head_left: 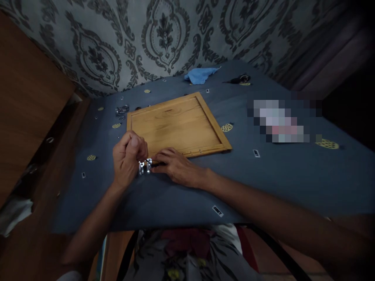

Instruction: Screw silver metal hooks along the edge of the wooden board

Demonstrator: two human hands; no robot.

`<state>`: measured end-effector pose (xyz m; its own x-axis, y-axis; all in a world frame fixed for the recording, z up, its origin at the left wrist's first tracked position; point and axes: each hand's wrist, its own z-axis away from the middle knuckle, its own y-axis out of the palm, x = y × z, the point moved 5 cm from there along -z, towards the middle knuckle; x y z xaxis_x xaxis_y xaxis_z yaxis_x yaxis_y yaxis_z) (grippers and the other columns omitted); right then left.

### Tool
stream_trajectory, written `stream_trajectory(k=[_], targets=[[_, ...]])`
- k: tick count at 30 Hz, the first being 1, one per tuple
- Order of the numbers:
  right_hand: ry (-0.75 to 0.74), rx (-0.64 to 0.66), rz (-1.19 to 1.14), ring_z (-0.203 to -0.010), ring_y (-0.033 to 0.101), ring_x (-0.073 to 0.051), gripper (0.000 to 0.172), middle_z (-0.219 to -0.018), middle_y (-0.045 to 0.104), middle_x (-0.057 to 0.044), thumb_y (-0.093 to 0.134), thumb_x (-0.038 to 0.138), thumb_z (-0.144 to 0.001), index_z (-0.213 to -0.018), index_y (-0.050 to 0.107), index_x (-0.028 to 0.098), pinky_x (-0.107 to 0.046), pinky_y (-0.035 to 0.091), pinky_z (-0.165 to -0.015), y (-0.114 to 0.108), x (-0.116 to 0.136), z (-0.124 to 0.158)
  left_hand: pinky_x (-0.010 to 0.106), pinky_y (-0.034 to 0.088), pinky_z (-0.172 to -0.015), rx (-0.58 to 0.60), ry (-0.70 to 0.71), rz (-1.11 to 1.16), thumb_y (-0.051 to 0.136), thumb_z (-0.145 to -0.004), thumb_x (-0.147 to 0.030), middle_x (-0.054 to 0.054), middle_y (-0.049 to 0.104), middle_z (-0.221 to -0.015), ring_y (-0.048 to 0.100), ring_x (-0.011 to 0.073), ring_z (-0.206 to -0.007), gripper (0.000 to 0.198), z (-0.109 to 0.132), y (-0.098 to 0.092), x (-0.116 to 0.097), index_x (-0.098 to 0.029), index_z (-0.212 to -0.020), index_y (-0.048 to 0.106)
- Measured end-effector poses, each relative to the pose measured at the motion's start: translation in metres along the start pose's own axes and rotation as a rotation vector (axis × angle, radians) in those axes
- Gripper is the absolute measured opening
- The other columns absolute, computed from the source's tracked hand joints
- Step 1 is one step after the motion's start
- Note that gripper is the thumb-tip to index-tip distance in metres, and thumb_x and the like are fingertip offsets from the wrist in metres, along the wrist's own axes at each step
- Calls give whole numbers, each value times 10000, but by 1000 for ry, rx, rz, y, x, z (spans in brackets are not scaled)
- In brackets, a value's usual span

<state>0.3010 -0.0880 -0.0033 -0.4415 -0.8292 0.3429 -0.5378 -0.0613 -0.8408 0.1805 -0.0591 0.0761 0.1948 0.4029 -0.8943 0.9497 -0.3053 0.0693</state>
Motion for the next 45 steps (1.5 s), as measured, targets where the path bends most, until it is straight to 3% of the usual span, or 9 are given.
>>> stream_trajectory(k=[8, 18, 24, 27, 34, 39, 45], targets=[[-8, -4, -10, -1081, 518, -239, 348, -1163, 684, -95, 671, 88, -948, -1268, 737, 208, -400, 399, -979, 0, 0, 0, 195, 296, -413, -175, 67, -39, 694, -955, -480, -84, 325, -532, 290, 67, -429, 455, 3, 5, -2, -209, -680, 454], [-6, -6, 0, -1107, 515, -239, 355, -1174, 689, -91, 673, 63, -935, -1252, 739, 208, -399, 400, -993, -1, 1, 0, 210, 291, -404, -174, 62, -45, 713, -938, -494, -82, 346, -521, 315, 69, -422, 476, 1, 5, -2, -210, -667, 443], [-19, -27, 8, -1095, 524, -252, 290, -1179, 696, -107, 657, 89, -956, -1207, 756, 197, -413, 416, -967, 1, 0, 0, 245, 223, -391, -277, 178, -17, 769, -894, -421, -82, 300, -489, 262, 76, -405, 440, -12, -6, -40, -213, -640, 476], [-20, -31, 10, -1089, 526, -254, 298, -1169, 697, -109, 657, 67, -947, -1196, 759, 194, -415, 416, -966, 1, 0, 0, 250, 206, -401, -298, 152, -7, 773, -888, -396, -81, 297, -492, 236, 75, -413, 404, -14, -8, -49, -212, -650, 502], [-20, -31, 7, -1118, 530, -249, 323, -1195, 693, -91, 655, 61, -943, -1212, 746, 216, -420, 430, -986, 0, 0, 0, 246, 226, -395, -259, 24, 35, 784, -868, -466, -76, 307, -488, 273, 83, -413, 457, -7, -5, -24, -217, -630, 485], [-21, -23, -3, -1116, 533, -251, 317, -1180, 695, -95, 674, 76, -938, -1218, 744, 207, -425, 436, -984, 0, -1, 0, 252, 251, -409, -264, 33, 47, 763, -892, -459, -69, 319, -496, 278, 92, -424, 440, -6, -5, -18, -220, -638, 495], [-22, -26, -5, -1166, 533, -254, 330, -1277, 682, -99, 626, 65, -956, -1225, 740, 219, -448, 443, -1003, 3, -2, 2, 251, 394, -511, -318, 30, 51, 799, -854, -490, -38, 425, -593, 417, 114, -535, 423, -8, -16, -8, -207, -683, 535]])
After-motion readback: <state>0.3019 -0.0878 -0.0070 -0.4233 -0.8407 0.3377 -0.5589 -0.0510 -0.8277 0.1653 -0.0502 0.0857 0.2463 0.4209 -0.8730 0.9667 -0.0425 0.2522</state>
